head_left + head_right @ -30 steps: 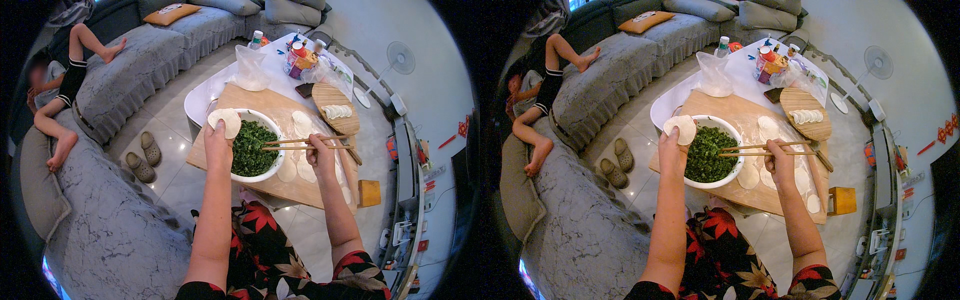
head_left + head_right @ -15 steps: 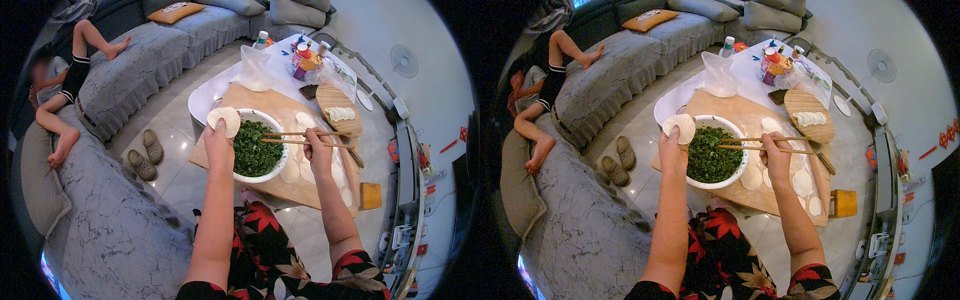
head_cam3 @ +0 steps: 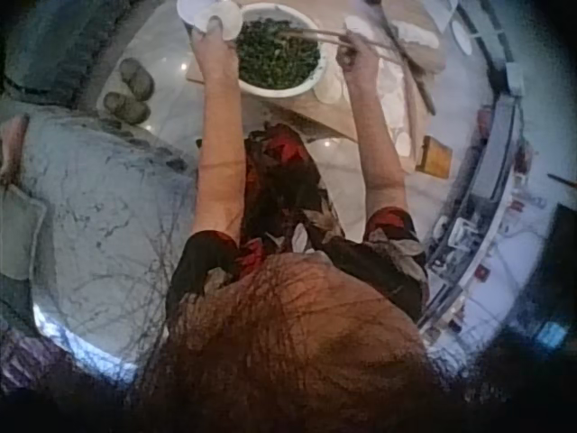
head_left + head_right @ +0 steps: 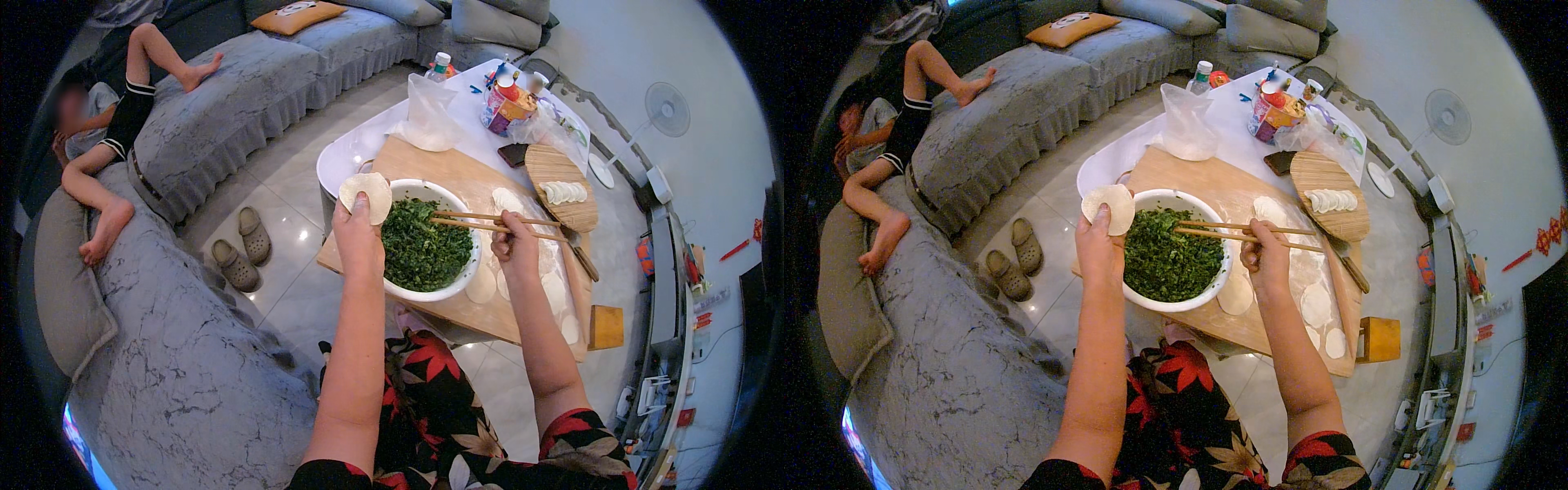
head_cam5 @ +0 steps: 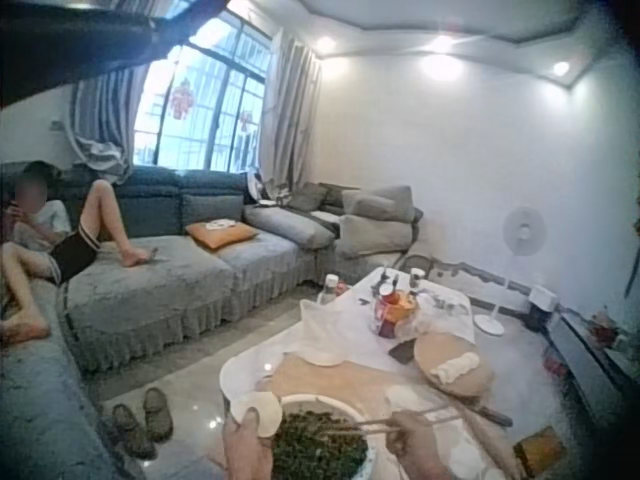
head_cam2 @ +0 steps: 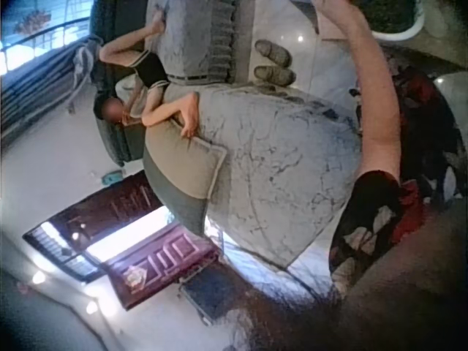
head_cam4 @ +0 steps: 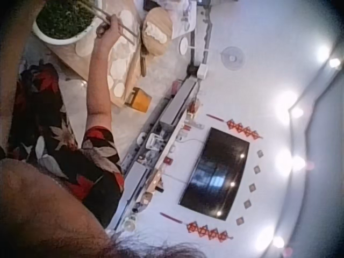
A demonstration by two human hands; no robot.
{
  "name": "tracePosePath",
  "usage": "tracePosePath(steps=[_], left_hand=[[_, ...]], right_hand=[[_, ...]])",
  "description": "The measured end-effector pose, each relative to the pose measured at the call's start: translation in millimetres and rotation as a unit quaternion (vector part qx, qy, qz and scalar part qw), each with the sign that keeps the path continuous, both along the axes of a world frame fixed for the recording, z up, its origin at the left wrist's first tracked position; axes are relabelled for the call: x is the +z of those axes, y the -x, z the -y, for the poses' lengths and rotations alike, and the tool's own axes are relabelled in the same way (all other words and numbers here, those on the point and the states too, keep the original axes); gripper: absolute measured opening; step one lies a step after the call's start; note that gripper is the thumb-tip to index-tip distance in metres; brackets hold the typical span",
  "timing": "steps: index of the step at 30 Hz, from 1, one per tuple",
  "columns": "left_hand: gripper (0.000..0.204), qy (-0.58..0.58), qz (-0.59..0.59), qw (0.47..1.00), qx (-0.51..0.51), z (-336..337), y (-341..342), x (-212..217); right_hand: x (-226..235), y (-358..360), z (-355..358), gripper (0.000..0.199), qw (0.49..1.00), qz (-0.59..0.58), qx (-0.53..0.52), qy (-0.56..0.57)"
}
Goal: The person fills round dough wrappers with a green vegetable mixture using chopsticks, then folds and pleats them into dumplings. The finished dumplings are placed on a wooden board.
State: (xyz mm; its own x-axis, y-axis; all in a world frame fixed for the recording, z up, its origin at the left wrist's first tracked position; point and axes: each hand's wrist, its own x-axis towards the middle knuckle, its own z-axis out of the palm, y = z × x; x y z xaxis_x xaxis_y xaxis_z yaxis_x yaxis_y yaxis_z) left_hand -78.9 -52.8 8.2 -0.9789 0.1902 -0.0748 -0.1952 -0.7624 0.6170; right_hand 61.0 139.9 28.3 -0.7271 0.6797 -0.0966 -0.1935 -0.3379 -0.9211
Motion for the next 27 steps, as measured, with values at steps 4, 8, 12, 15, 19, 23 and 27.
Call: tracePosePath(steps=[4, 8, 12, 15, 19, 23, 27], left_hand=[[0.030, 0.055, 0.008, 0.998, -0.014, -1, -5, 3], [0.030, 0.044, 0.017, 0.995, -0.088, -9, -19, 9], [0.032, -0.048, 0.053, 0.975, -0.208, -22, -32, 8], [0.034, -0.151, 0.123, 0.947, -0.255, -29, -36, 5], [0.048, -0.217, 0.100, 0.924, -0.297, -36, -40, 7], [0.057, -0.245, 0.128, 0.906, -0.321, -36, -44, 9], [0.061, -0.256, 0.139, 0.902, -0.318, -38, -47, 9]], right_hand=[[10, -6, -6, 0.019, 1.000, -0.024, -0.006, 0.010], [28, -17, -7, 0.019, 0.999, -0.050, -0.001, -0.012], [47, -26, 19, 0.018, 0.986, -0.064, -0.075, -0.134], [48, -37, 43, 0.013, 0.938, -0.028, -0.101, -0.331], [37, -50, 43, 0.008, 0.681, -0.035, -0.095, -0.725], [30, -54, 43, 0.015, 0.612, -0.082, -0.020, -0.786], [25, -64, 43, 0.017, 0.577, -0.099, 0.039, -0.809]])
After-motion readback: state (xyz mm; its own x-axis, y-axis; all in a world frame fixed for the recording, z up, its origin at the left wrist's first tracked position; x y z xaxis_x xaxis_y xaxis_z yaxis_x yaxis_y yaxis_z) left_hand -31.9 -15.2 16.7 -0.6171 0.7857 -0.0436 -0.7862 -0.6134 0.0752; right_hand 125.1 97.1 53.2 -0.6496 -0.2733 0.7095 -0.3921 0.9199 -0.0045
